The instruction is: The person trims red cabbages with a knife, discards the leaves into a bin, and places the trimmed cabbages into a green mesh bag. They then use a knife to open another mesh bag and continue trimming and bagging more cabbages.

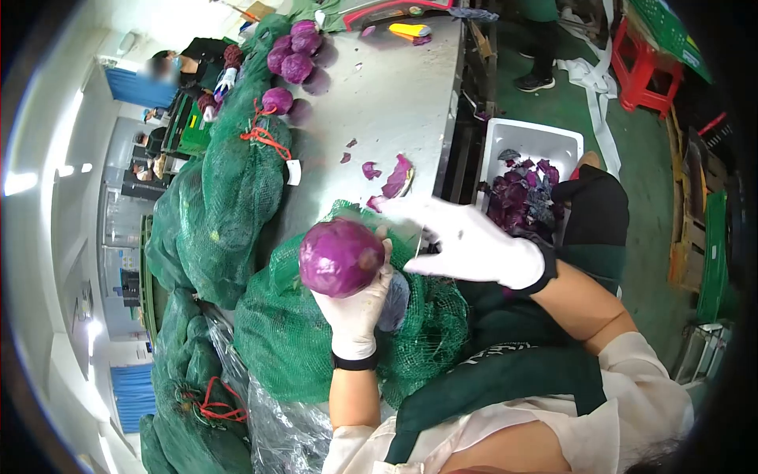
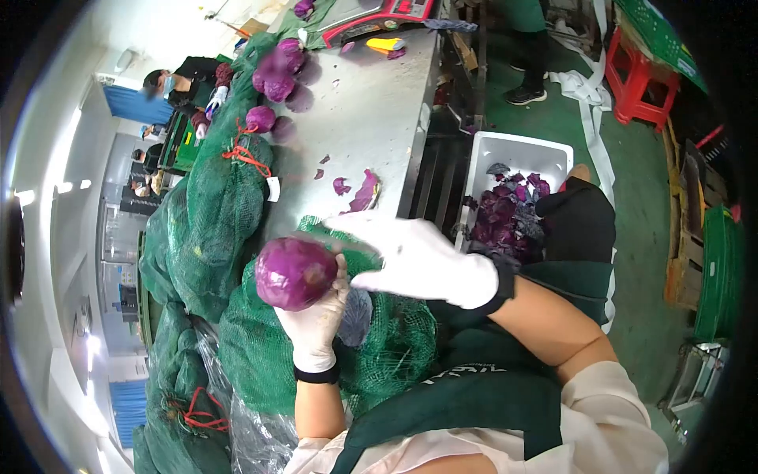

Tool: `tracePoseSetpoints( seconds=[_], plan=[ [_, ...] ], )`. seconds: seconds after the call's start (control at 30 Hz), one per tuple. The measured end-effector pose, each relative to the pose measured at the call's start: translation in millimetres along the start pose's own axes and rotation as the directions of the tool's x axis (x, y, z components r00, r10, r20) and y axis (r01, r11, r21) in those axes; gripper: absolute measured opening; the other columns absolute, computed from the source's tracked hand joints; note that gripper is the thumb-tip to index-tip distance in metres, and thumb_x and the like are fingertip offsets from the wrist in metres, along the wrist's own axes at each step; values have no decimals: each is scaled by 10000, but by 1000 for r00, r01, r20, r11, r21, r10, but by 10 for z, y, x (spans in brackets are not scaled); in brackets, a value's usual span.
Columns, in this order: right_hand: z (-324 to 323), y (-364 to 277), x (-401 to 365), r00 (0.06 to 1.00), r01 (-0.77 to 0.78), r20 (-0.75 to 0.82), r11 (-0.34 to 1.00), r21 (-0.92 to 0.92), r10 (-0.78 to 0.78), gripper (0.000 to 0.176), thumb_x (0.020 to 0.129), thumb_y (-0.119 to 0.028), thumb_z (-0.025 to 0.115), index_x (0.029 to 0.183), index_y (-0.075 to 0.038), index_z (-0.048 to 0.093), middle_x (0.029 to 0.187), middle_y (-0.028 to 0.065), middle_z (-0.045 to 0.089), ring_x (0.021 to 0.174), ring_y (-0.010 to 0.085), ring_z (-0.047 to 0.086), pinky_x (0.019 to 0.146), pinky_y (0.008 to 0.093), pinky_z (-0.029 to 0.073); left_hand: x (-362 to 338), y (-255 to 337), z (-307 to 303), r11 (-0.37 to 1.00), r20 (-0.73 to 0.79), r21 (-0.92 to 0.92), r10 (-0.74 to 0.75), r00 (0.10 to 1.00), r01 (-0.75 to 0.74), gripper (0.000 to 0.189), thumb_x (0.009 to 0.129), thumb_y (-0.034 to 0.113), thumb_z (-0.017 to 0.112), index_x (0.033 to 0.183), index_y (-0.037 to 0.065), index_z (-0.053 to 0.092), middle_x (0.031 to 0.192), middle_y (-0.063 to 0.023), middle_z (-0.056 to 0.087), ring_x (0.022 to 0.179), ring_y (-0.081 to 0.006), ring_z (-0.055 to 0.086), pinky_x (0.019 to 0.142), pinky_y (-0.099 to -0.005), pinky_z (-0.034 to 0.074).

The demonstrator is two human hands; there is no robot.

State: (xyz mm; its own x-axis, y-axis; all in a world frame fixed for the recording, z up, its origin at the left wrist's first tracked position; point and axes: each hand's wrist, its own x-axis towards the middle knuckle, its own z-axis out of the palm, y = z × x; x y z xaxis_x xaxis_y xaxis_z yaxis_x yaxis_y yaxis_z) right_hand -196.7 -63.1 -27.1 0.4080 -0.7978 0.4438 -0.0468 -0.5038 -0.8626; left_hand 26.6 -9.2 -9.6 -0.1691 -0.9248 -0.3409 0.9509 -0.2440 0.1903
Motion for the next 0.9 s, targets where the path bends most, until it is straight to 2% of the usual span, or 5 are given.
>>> tracePoseSetpoints(
  seconds=[0.13, 0.2, 0.27, 0.33, 0.9],
  plan=[
    [47, -46, 184, 987, 103, 127, 994, -37, -98, 889, 770, -227, 839, 1519, -105, 376, 1503, 157, 464, 1375, 293, 475, 1100, 391, 441, -24, -231, 116, 274, 252, 876, 442, 861, -397, 841, 886, 602, 602, 1480, 59, 358, 1458, -210, 434, 1265, -390, 505, 977, -459, 519],
    [86, 59, 221, 996, -80, 81, 891, 446, 49, 855, 775, -268, 839, 1500, -109, 413, 1508, 193, 445, 1344, 287, 498, 1104, 427, 423, -118, 25, -19, 773, 280, 611, -10, 960, -170, 729, 952, 467, 576, 1517, 94, 305, 1476, -193, 418, 1285, -355, 491, 828, -433, 534],
    [101, 73, 221, 919, -388, 158, 759, 523, 361, 635, 866, -434, 771, 1266, 13, 564, 873, 77, 666, 701, 139, 678, 626, 261, 566, -148, 54, 10, 199, 303, 926, 112, 946, -321, 939, 881, 265, 738, 1587, 111, 139, 1529, -138, 367, 1390, -298, 408, 997, -442, 489],
    [41, 14, 191, 795, -597, 345, 547, 586, 499, 632, 889, -599, 670, 1096, -6, 604, 586, -11, 508, 429, 71, 524, 400, 223, 445, -72, -15, -104, 107, 445, 871, 243, 862, -480, 1073, 771, 146, 832, 1589, 104, 140, 1538, -128, 360, 1398, -291, 399, 1114, -454, 399],
    [165, 109, 45, 897, -441, 175, 849, 291, 405, 288, 939, -95, 604, 1214, -23, 555, 747, 30, 612, 618, 99, 550, 588, 273, 461, -169, 219, -396, 885, 149, 408, 177, 973, -224, 1069, 599, 75, 913, 1497, 89, 333, 1518, -175, 375, 1419, -422, 348, 1173, -641, 303]
  ],
)
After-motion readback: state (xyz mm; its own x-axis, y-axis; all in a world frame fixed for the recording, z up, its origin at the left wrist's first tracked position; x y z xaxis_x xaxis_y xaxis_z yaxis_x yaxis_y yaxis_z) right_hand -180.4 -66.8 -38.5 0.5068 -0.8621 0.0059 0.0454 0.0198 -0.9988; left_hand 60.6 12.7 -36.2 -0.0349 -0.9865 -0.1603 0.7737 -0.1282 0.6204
